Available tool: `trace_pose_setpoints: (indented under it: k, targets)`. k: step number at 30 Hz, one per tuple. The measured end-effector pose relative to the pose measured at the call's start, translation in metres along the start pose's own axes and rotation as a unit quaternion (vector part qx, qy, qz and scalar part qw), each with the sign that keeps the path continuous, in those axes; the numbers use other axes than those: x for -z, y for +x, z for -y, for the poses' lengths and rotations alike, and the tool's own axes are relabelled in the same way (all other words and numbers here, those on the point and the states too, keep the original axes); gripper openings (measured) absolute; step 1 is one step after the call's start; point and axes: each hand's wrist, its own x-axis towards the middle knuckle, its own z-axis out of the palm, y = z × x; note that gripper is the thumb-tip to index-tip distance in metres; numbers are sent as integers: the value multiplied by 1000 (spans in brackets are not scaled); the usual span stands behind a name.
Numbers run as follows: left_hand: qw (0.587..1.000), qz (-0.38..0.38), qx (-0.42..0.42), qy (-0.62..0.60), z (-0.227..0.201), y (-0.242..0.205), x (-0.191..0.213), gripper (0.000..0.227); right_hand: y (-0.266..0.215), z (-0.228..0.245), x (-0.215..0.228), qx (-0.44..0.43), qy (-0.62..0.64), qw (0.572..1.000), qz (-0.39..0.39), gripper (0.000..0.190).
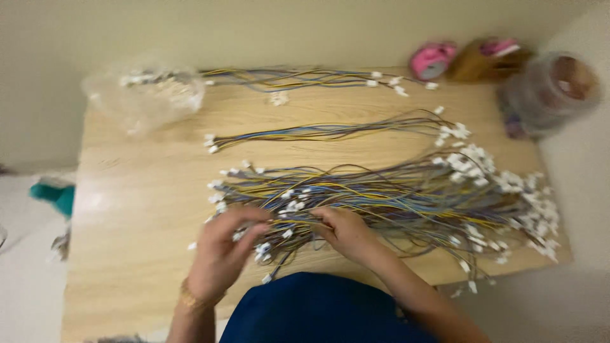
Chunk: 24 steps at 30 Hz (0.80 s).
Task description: Assembling and organizing wire harnesses by attaching plastic connectors to the ends of bundles of wires.
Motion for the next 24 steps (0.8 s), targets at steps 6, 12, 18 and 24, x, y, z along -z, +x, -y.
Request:
trace_pose_setpoints:
  k: [6,12,18,24]
  targets:
    - [943,-202,-19,-262,33,-18,49,8,-39,-118,54,-81,98,989,-83,33]
    - [887,-266,27,-377,69,-4,63,8,-83,-180,177,-174,30,926,-334,17]
    - [840,-204,103,-492,105,12,14,14,-59,-217,228,-86,-33,884,-458,10]
    - [821,-169,100,-536,87,19,17,20,17,-336,89,87,-37,983,-154,35]
